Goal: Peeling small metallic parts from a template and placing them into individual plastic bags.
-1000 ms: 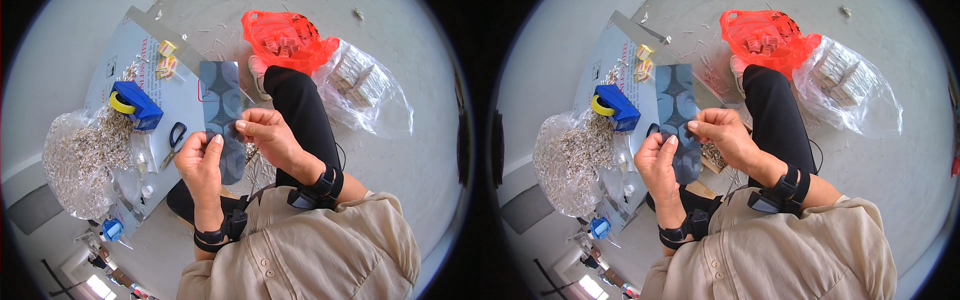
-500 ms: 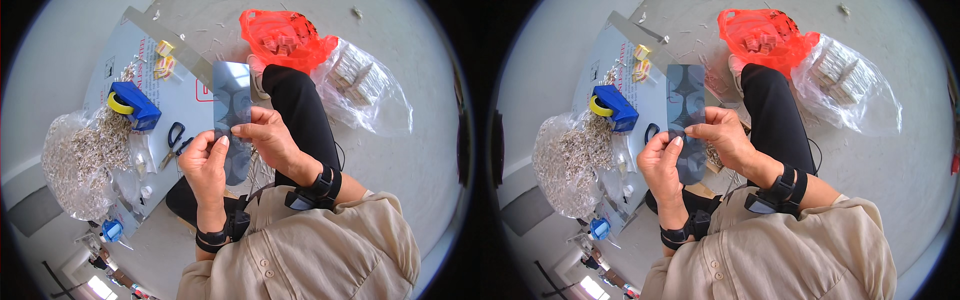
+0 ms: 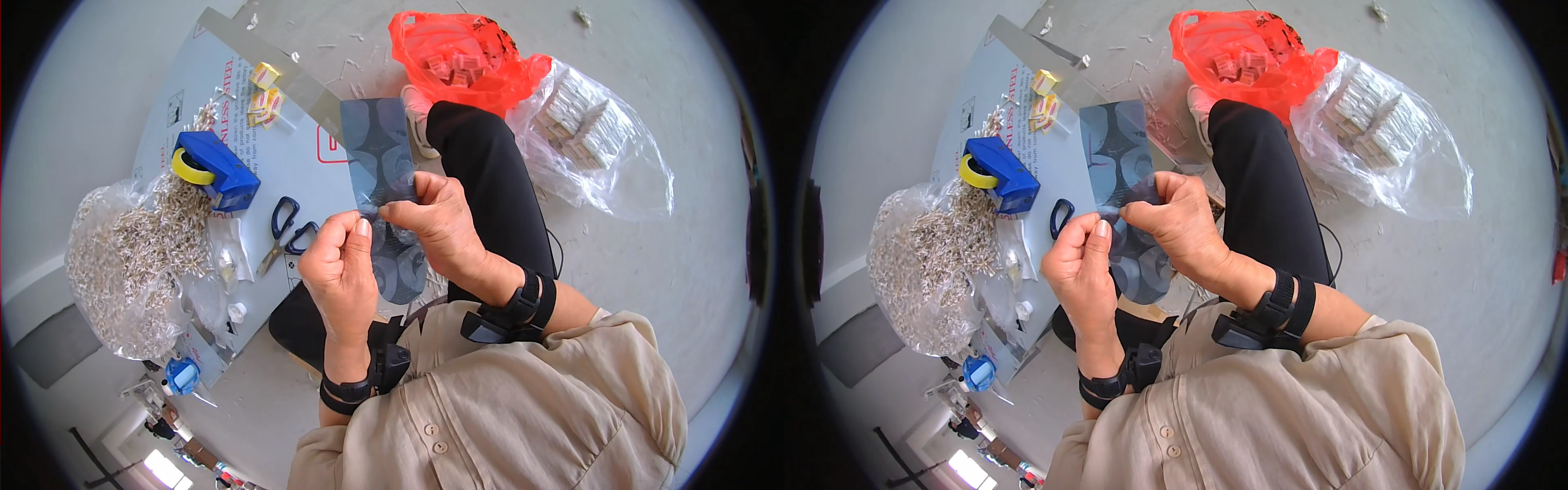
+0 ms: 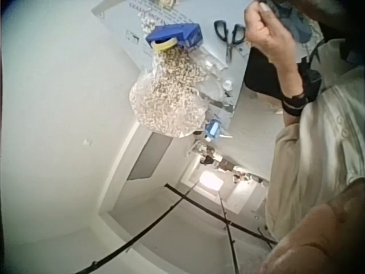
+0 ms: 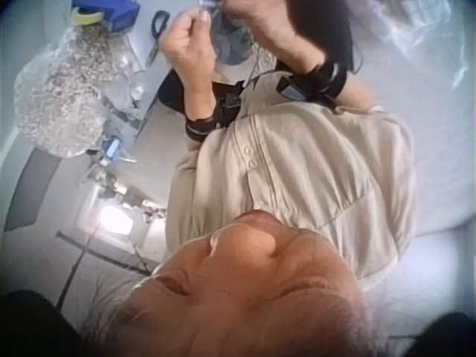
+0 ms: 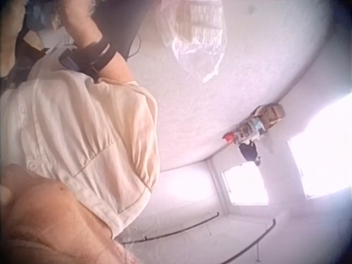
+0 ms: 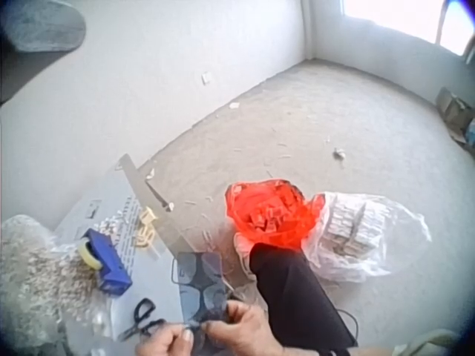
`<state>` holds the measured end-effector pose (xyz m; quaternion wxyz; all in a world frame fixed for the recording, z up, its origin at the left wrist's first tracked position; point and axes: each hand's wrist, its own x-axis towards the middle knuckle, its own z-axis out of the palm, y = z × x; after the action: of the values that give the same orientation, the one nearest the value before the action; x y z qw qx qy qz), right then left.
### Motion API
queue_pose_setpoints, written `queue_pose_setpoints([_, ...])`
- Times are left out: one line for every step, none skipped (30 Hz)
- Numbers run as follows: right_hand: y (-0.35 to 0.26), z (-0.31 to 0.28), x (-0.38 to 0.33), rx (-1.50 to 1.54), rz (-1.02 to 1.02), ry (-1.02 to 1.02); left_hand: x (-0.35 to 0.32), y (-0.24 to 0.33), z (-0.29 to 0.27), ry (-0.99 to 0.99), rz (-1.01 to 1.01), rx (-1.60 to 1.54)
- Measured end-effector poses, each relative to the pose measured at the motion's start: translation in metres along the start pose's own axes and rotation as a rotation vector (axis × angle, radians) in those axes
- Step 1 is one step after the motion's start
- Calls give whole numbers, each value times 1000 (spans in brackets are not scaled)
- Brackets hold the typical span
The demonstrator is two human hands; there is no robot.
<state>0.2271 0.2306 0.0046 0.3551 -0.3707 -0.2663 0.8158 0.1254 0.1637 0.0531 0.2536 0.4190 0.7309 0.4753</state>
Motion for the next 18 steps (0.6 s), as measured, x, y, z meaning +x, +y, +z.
queue_pose_setpoints([0, 0, 0, -14, -1, 6, 0, 0, 0, -5, 19, 19])
queue_pose_setpoints([0, 0, 0, -27, -1, 12, 0, -1, 1, -5, 18, 19])
queue_pose_setpoints([0, 0, 0, -28, -1, 12, 0, -2, 1, -5, 33, 33])
queue_pose_setpoints([0, 0, 1, -50, 4, 26, 1, -3, 1, -4, 48, 47])
queue_pose_setpoints([1, 1, 1, -72, 9, 41, 0, -4, 2, -4, 48, 46])
queue_pose_setpoints([1, 2, 1, -72, 10, 41, 0, -5, 1, -2, 55, 49])
queue_pose_setpoints([0, 3, 1, -105, 11, 48, 0, -6, 1, 0, 63, 52])
queue_pose_setpoints([0, 4, 1, -137, 12, 54, 0, -4, 1, -1, 62, 53])
queue_pose_setpoints([-1, 3, 1, -138, 12, 55, -1, -2, 2, 11, 15, 30])
queue_pose_setpoints([-2, 2, 2, -98, 5, 11, -2, 0, 2, 23, -32, 8])
queue_pose_setpoints([-2, 1, 2, -58, -1, -32, -2, -1, 2, 23, -33, 8])
queue_pose_setpoints([-2, 1, 2, -59, -1, -32, -2, -2, 2, 33, -36, 5])
queue_pose_setpoints([-2, 2, 2, -26, 33, -35, -2, -2, 2, 43, -40, 3])
queue_pose_setpoints([-2, 2, 2, 6, 67, -38, -2, -3, 2, 43, -40, 2])
queue_pose_setpoints([-1, 3, 2, 6, 68, -39, -2, -4, 2, 49, -27, 6])
queue_pose_setpoints([-2, 3, 1, 13, 84, -35, -2, -4, 2, 55, -14, 10])
queue_pose_setpoints([-2, 4, 1, 21, 99, -30, -2, -4, 1, 56, -15, 11])
queue_pose_setpoints([-1, 4, 1, 21, 99, -29, -2, -3, 1, 46, -21, 10])
